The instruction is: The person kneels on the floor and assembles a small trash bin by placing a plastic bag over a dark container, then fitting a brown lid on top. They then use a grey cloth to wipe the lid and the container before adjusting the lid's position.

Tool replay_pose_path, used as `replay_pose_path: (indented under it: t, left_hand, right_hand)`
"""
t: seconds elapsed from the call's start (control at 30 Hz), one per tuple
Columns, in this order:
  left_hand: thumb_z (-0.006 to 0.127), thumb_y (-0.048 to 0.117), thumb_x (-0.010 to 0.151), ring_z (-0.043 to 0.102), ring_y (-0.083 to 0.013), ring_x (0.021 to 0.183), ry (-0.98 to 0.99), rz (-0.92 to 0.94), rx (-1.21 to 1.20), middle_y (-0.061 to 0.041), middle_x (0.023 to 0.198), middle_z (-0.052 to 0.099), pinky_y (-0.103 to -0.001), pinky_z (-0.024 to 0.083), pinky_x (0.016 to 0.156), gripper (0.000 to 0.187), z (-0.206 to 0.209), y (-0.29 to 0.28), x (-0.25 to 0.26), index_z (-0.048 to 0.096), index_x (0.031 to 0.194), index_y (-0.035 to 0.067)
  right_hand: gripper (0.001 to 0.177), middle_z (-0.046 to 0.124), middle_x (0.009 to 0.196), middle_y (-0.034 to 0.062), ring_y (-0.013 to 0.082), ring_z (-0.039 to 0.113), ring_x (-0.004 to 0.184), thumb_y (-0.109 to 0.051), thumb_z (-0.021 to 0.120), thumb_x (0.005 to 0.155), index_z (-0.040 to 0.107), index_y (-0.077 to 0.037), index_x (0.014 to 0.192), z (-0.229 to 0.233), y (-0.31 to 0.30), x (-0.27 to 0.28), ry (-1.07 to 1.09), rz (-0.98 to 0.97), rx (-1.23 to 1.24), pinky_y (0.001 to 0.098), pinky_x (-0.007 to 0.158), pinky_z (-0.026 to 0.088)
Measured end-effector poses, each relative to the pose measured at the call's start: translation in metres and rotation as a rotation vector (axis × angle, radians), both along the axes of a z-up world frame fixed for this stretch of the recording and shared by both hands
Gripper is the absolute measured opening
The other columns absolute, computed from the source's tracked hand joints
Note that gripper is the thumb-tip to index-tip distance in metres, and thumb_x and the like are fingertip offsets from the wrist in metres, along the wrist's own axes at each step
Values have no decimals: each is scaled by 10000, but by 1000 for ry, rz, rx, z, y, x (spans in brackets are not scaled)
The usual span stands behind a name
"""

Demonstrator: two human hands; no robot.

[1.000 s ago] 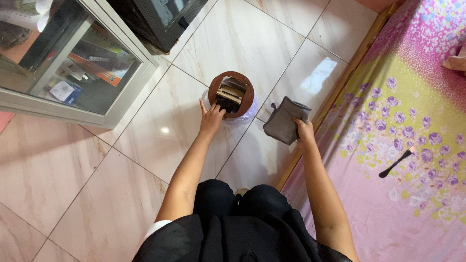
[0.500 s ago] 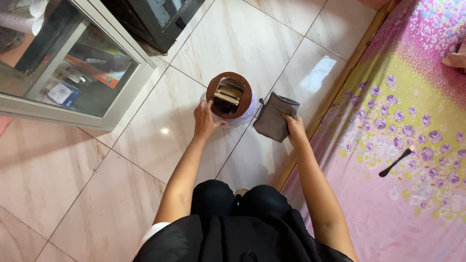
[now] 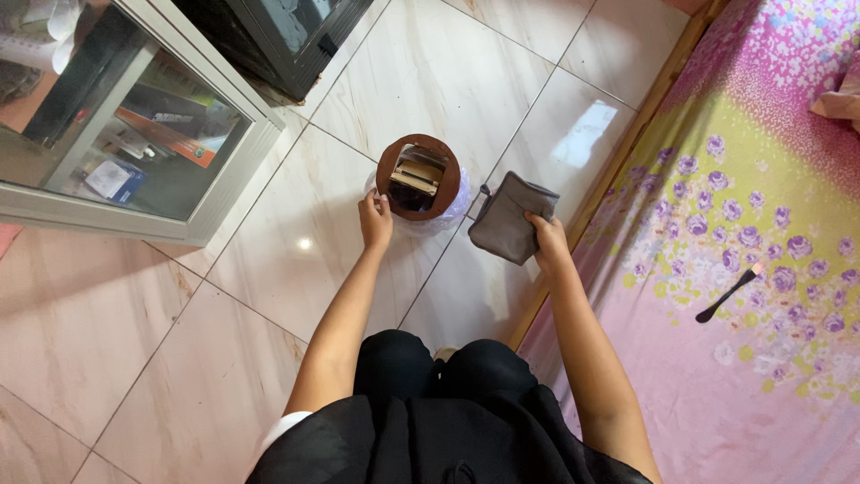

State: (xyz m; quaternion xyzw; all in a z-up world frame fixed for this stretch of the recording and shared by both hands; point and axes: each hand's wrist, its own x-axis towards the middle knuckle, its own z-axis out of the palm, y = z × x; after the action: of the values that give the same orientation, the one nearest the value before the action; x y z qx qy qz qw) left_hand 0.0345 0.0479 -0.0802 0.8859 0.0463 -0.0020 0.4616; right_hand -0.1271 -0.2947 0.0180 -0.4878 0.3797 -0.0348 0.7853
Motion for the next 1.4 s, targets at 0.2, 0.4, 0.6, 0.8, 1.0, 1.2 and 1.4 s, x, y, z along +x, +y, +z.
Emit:
replay_pose_path:
  t: [0.2, 0.4, 0.6, 0.8, 1.0, 1.2, 1.4]
  left_hand:
    - [641, 380, 971, 612, -322, 944, -130, 203, 74, -160, 1072, 574, -451, 496, 834, 419, 5, -19, -26, 548, 1126, 2]
    - [622, 688, 912, 693, -278, 870, 332, 7, -59, -117, 871, 710, -412, 537, 835, 662, 22, -33, -36, 658, 897, 27]
    - [397, 874, 841, 704, -198, 953, 1004, -260, -806, -74, 1053, 749, -371, 551, 838, 895, 92, -35, -60, 696, 1206, 113]
    - [564, 612, 925, 700, -151, 1111, 780, -276, -969, -40, 1191, 739, -309, 552, 951, 634, 152, -36, -78, 634, 1287, 96]
    - [834, 224, 850, 691, -152, 993, 505, -394, -602, -61, 1085, 744, -297, 534, 900, 424, 148, -59, -92, 684, 1178, 2]
    - [817, 205, 847, 684, -134, 998, 469, -464, -635, -31, 1094, 738, -290, 532, 904, 435, 154, -117, -114, 672, 1215, 24]
    - [823, 172, 826, 682, -139, 1004, 453, -564, -704, -28, 1101, 725, -297, 539, 898, 462, 158, -187, -159, 651, 1237, 50]
  right_hand:
    - [360, 696, 1198, 127, 250, 676, 1058, -144, 667, 936, 621, 11, 1258, 23, 5, -5, 6, 3, 71, 369, 883, 559]
    - [435, 705, 1207, 135, 246, 711, 1045, -112, 736, 885, 612, 11, 1282, 52, 34, 7, -55, 135, 145, 384, 888, 600]
    - [440, 729, 1143, 174, 274, 726, 1000, -112, 757, 887, 617, 42, 1274, 76, 68, 14, -64, 256, 303, 395, 844, 626]
    - [501, 722, 1153, 152, 244, 725, 1007, -151, 811, 836, 615, 14, 1266, 73, 82, 3, -14, 363, -9, 384, 842, 624]
    - [528, 723, 1162, 118, 206, 694, 1018, -245, 780, 893, 589, -14, 1328, 40, 59, -23, -77, 312, -294, 318, 841, 573]
    - [578, 659, 1076, 174, 250, 632, 938, -194, 763, 921, 450, 47, 1344, 29, -2, -68, 65, 141, -434, 398, 767, 531]
    - [633, 669, 1181, 164, 226, 667, 1015, -137, 732, 879, 414, -17, 1413, 65, -43, -135, -3, -73, -456, 316, 828, 554]
